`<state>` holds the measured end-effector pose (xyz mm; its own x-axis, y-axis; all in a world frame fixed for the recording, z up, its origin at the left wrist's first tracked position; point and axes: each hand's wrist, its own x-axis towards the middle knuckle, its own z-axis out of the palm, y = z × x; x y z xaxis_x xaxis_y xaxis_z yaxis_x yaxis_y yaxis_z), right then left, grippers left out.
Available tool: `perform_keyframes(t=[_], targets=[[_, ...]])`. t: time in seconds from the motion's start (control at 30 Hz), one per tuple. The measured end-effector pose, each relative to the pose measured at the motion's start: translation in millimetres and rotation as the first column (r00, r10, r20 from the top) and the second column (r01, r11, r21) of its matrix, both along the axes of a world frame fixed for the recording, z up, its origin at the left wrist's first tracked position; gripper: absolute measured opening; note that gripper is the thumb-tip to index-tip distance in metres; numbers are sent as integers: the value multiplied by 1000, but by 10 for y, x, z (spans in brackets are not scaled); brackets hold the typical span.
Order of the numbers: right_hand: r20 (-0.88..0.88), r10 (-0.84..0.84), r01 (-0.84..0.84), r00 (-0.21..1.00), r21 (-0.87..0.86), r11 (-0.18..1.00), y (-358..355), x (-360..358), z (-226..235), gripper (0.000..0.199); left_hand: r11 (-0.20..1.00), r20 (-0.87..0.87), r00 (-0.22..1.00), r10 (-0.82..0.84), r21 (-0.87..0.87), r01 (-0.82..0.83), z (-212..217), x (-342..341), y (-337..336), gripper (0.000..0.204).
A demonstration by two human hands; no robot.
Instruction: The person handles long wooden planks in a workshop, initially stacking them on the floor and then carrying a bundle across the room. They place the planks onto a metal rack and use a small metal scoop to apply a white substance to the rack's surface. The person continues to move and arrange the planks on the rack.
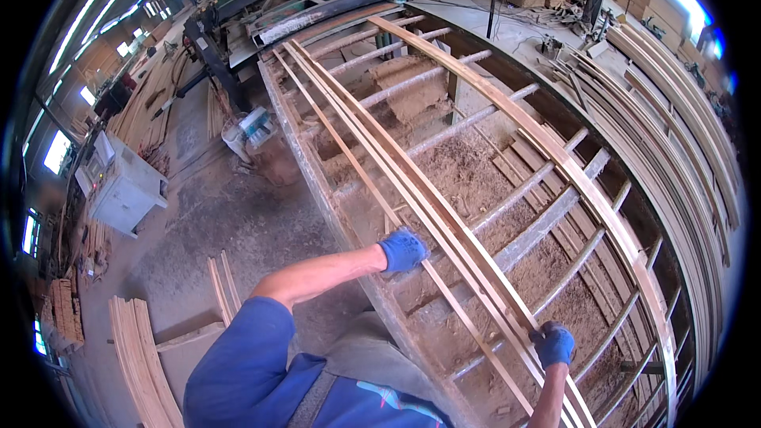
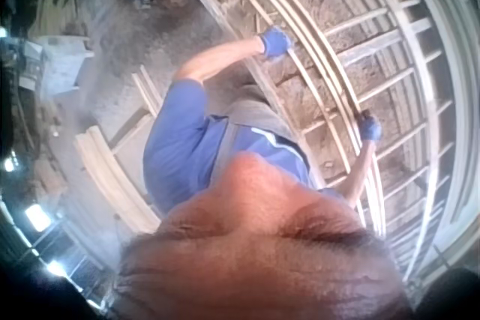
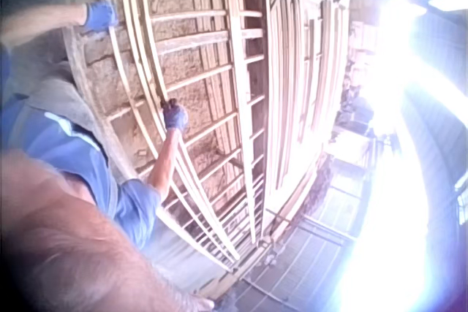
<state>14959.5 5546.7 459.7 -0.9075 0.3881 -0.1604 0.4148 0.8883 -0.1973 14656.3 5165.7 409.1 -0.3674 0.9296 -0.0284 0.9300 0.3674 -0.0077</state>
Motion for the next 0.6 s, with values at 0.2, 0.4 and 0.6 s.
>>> perform_keyframes(t=[0.2,0.4,0.6], targets=[[-105,59,-46,993,120,992,-59,63,-133,29,998,4,1000,14,56,-14,15,57,7,11],[-61,22,-13,998,148,989,-138,41,-168,29,997,2,999,34,70,-34,-88,45,-6,13],[-50,34,-26,998,155,988,-671,-393,213,29,993,126,989,73,86,-84,-38,39,-364,34]])
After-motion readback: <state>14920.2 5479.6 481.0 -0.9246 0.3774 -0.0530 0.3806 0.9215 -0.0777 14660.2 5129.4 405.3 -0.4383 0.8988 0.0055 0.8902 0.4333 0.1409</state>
